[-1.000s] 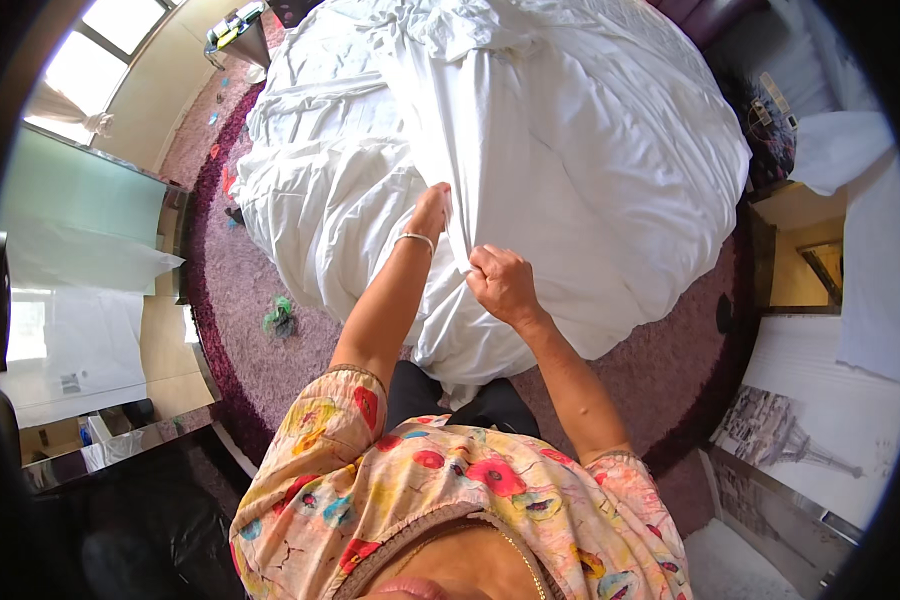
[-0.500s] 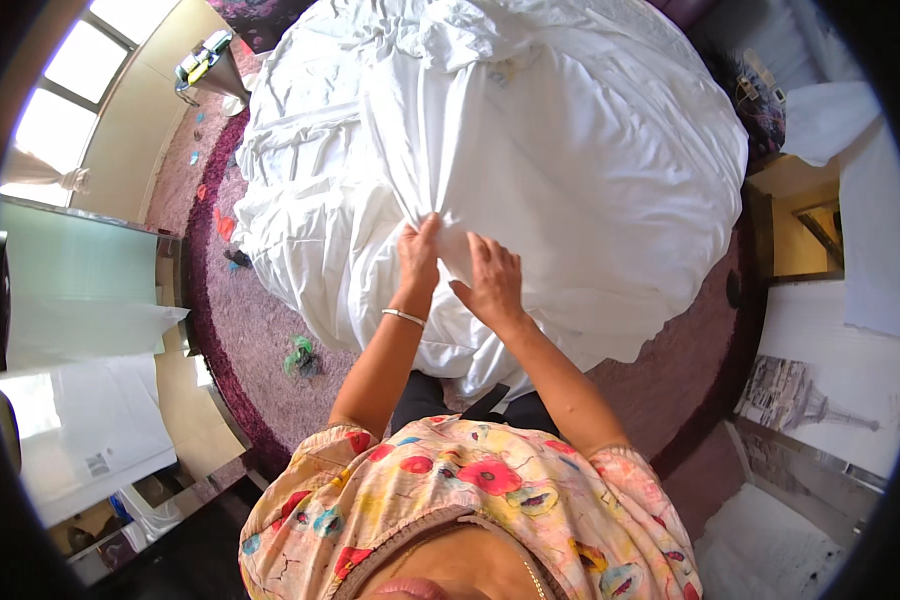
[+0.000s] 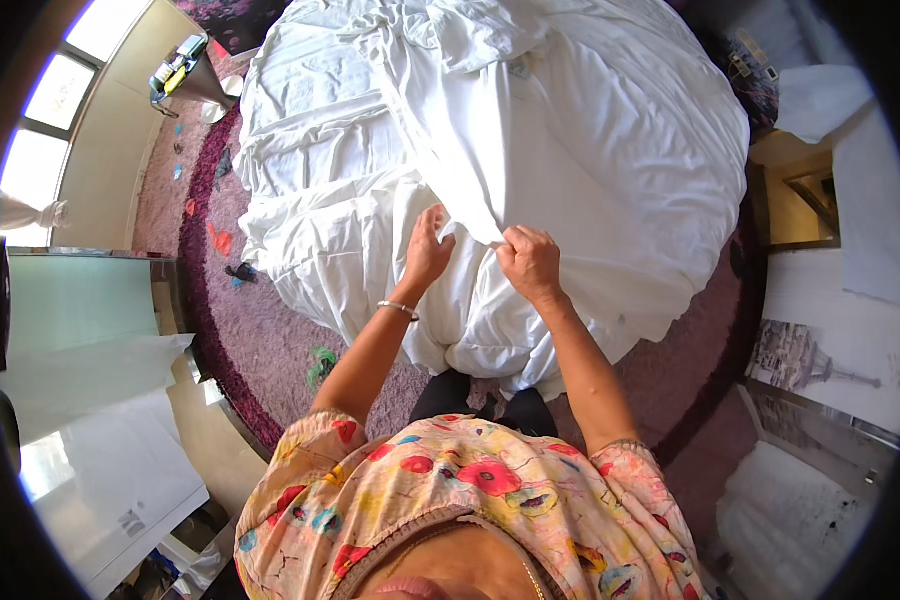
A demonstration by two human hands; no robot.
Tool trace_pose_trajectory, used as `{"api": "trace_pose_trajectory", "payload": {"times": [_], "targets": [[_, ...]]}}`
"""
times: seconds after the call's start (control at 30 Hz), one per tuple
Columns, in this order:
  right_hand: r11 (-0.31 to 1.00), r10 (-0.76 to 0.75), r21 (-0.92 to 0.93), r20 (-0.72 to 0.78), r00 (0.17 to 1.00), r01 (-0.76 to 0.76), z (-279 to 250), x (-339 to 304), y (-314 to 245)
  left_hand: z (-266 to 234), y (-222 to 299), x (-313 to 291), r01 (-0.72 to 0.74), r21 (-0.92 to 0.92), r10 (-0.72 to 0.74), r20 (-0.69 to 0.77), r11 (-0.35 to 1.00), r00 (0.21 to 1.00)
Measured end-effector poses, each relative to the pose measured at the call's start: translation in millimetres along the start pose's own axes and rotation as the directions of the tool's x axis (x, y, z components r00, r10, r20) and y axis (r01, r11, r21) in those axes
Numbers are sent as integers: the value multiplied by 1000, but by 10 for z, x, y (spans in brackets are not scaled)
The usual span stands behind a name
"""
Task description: The person folds a large white sheet on a round bed. They repeatedly lift, align, and smooth the fabric by hand, working around the bed to gather and fold the sheet into a more compact shape.
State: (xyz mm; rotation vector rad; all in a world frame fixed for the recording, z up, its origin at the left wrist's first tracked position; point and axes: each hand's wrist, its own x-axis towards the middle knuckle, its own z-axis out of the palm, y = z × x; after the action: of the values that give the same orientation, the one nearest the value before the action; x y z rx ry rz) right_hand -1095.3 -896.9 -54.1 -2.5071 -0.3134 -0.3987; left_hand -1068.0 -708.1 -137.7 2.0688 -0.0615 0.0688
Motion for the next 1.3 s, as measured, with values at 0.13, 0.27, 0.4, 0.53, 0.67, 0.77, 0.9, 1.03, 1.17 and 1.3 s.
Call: {"api": "trace_pose_trajectory", "payload": {"times": [0.13,0.27,0.4,0.53,0.67,0.77,0.9,1.03,1.17,1.3], "targets": [[996,-87,10,-14,996,87,-132,-39,-19,277,-24,358,-143,373,192,-99,917,976],[995,-99,30,-23,995,99,-292,-88,-53,361,-177,823,-267,469,353,-104,842,930],[997,-68,44,-43,997,70,-330,-173,36,54,-173,1092,-400,386,468,-98,831,878],[996,-24,85,2,1000,24,-108,-257,167,-650,-53,1158,-536,388,584,-5,750,812],[995,76,54,148,986,-85,22,-384,247,-1157,523,593,-503,468,485,169,727,858],[985,171,-86,417,893,-149,284,-643,364,-1129,116,22,-454,592,295,350,666,889],[996,-3,79,431,902,-35,363,-624,-62,-888,223,-316,-372,560,205,340,741,918],[984,-118,145,76,990,106,503,-367,-724,-780,441,-244,-394,452,283,295,800,913],[990,-109,87,5,994,109,695,52,-809,-1031,510,-157,-390,328,306,281,860,910],[969,-242,56,26,970,240,586,328,-1118,-1440,198,-5,-375,88,329,324,923,887]]}}
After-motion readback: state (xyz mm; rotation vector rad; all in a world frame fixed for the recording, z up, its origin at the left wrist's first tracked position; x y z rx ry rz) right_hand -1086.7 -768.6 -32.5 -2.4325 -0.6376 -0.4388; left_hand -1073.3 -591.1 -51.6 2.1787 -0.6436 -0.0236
